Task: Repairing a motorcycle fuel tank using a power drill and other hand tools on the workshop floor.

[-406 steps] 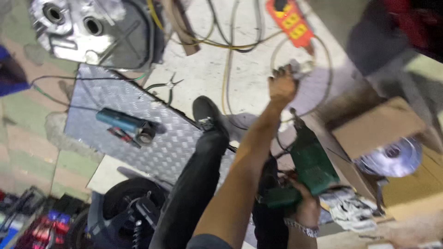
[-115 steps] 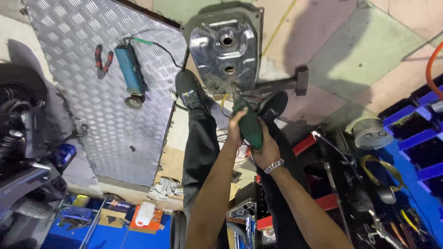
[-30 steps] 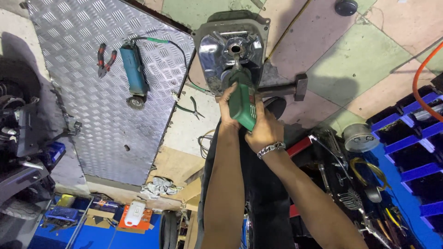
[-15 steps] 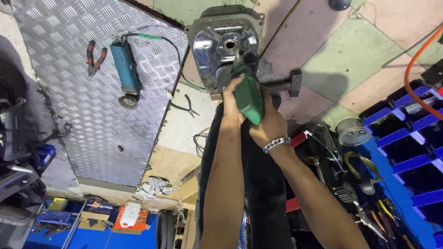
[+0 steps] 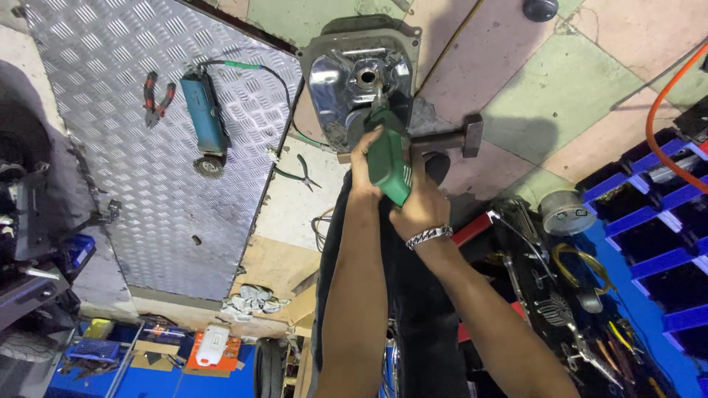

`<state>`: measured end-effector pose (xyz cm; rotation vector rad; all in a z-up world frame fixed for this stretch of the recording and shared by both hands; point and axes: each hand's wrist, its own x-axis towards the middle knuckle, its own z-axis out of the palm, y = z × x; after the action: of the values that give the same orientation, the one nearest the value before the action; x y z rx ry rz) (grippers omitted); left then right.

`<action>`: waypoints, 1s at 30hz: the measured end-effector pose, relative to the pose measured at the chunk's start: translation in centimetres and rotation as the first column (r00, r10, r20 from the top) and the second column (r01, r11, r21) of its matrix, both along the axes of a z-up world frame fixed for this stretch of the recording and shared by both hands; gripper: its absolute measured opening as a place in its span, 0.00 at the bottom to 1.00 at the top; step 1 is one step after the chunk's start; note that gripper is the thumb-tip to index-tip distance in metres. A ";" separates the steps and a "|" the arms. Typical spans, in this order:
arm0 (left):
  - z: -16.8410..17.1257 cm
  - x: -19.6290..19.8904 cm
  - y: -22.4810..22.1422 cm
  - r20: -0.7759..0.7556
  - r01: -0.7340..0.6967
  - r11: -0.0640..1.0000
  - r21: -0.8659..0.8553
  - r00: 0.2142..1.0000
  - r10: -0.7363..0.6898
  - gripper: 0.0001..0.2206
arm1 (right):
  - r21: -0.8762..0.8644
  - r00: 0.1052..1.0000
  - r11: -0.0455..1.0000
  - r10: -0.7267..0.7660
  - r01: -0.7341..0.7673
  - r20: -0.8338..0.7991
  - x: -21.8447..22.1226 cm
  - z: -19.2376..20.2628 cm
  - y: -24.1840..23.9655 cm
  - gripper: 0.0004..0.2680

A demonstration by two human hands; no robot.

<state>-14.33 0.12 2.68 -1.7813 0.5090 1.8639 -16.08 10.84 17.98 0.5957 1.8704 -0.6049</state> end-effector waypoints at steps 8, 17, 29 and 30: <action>-3.0 4.0 -0.2 -0.052 -0.125 0.991 -0.038 0.991 0.123 0.06 | 0.092 0.949 0.968 0.247 -0.233 -0.198 5.4 -2.9 -0.1 0.40; -4.7 8.4 0.6 -0.580 0.117 0.837 -0.535 0.669 -0.465 0.22 | 0.074 0.937 0.978 0.210 -0.197 -0.280 6.0 -2.8 -0.3 0.42; -1.5 3.6 0.0 -0.057 -0.160 0.978 -0.133 0.987 0.153 0.04 | 0.216 0.875 0.930 0.356 -0.298 -0.327 6.7 -3.7 -1.1 0.37; -3.6 4.6 -0.5 -0.065 -0.162 0.978 -0.130 0.986 0.155 0.04 | 0.221 0.872 0.929 0.359 -0.298 -0.333 5.9 -3.6 -1.2 0.37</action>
<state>-9.73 -0.42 -0.97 -1.9123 0.5378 2.0343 -10.19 9.66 14.40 0.2600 2.3307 -0.3524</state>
